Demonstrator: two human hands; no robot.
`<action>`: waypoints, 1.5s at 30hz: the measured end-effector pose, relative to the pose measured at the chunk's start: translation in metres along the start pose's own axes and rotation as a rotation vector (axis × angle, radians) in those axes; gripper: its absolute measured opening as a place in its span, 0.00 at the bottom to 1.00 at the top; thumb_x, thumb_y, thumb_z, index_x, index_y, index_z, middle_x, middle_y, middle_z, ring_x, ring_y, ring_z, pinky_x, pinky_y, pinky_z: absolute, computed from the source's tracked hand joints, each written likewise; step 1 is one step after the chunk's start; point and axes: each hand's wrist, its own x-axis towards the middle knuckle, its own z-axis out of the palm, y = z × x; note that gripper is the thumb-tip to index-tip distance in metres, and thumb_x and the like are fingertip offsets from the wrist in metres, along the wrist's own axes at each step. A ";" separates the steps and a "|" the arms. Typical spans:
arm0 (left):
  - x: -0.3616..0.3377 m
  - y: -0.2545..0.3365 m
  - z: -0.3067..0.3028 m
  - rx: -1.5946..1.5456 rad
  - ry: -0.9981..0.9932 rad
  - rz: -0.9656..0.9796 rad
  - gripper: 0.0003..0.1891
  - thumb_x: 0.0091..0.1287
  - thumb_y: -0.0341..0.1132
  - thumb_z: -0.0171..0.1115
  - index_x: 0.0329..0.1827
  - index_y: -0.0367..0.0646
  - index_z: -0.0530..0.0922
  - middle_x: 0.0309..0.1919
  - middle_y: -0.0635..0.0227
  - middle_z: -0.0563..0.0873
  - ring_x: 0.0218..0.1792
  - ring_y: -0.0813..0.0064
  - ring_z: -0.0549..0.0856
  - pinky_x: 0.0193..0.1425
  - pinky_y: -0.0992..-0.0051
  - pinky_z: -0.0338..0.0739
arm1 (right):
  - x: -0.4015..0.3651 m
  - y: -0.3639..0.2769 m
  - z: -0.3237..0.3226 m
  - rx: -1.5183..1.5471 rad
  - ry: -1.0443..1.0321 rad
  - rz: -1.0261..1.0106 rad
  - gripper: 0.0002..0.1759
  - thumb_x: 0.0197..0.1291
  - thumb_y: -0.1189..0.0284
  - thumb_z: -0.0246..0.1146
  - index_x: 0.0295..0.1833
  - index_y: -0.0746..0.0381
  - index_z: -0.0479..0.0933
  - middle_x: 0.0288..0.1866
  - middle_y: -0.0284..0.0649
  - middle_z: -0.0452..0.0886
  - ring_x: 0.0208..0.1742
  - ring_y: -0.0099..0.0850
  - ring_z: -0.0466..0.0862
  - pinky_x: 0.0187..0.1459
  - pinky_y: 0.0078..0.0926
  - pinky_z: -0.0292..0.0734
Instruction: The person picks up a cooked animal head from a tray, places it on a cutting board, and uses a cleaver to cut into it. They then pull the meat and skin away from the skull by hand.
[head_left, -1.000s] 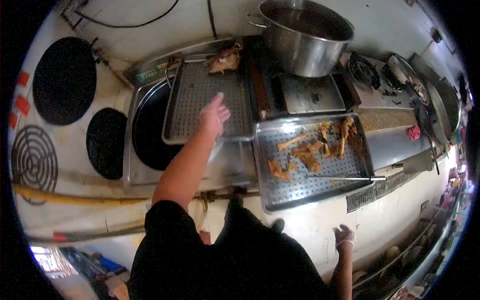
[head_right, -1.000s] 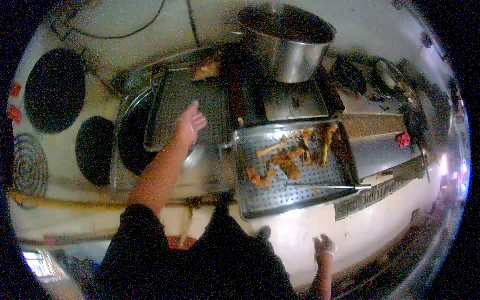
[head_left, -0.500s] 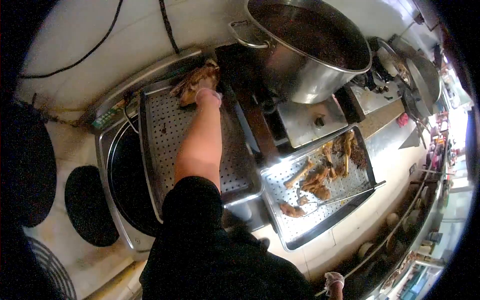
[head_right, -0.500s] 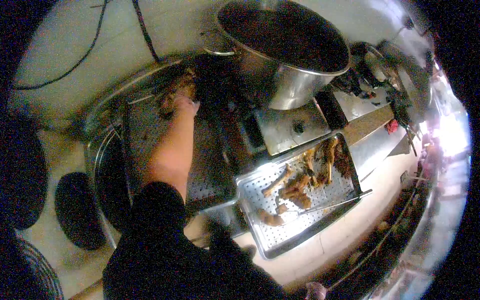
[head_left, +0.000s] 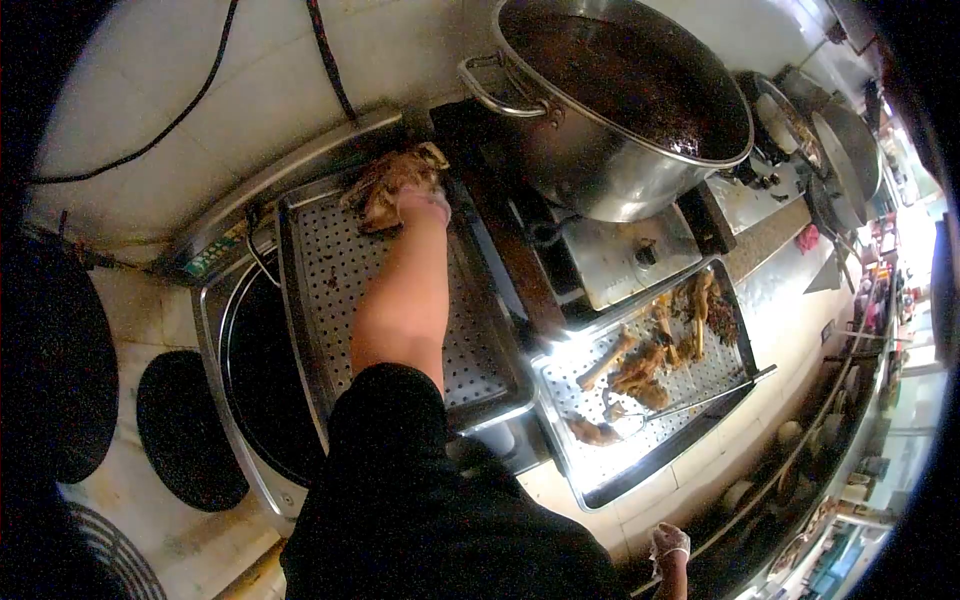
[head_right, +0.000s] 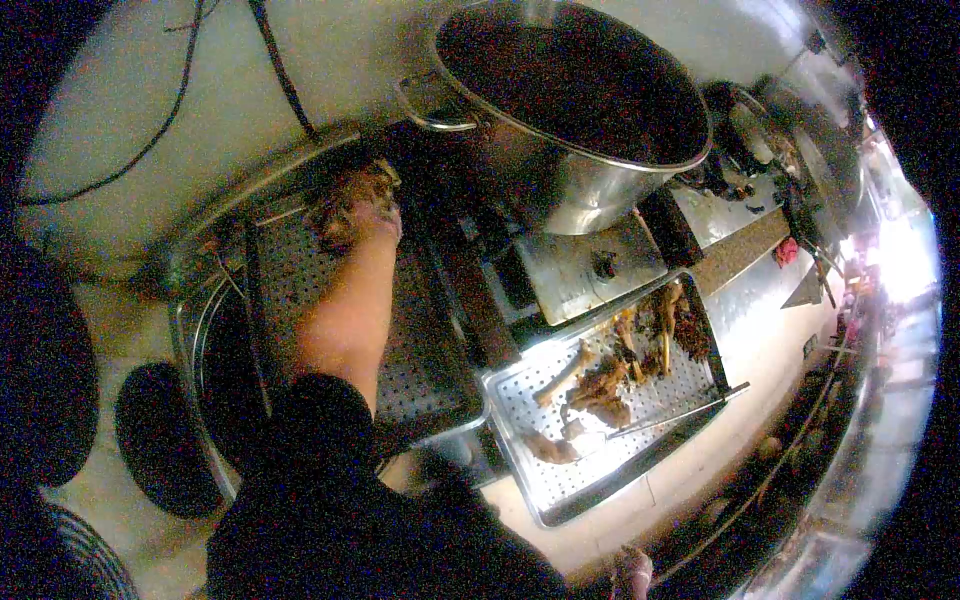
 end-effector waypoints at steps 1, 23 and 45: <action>0.001 -0.002 -0.006 0.028 -0.013 0.043 0.26 0.71 0.41 0.55 0.72 0.47 0.67 0.72 0.64 0.68 0.69 0.58 0.70 0.60 0.73 0.78 | 0.035 0.045 0.007 0.171 -0.052 -0.032 0.28 0.65 0.57 0.62 0.62 0.65 0.76 0.58 0.40 0.84 0.51 0.29 0.86 0.50 0.30 0.81; -0.084 0.080 -0.108 0.026 -0.503 -0.054 0.16 0.71 0.35 0.51 0.57 0.35 0.71 0.51 0.58 0.80 0.51 0.58 0.81 0.56 0.55 0.83 | 0.035 0.042 0.015 0.172 0.011 -0.226 0.14 0.62 0.70 0.61 0.49 0.66 0.83 0.38 0.38 0.88 0.31 0.25 0.84 0.33 0.21 0.80; -0.545 -0.203 -0.262 0.836 -1.292 -0.493 0.40 0.49 0.30 0.65 0.71 0.44 0.65 0.61 0.63 0.78 0.62 0.60 0.77 0.65 0.57 0.76 | 0.055 0.383 0.100 0.339 0.217 -0.355 0.21 0.63 0.58 0.64 0.56 0.60 0.82 0.41 0.47 0.87 0.40 0.40 0.86 0.45 0.35 0.80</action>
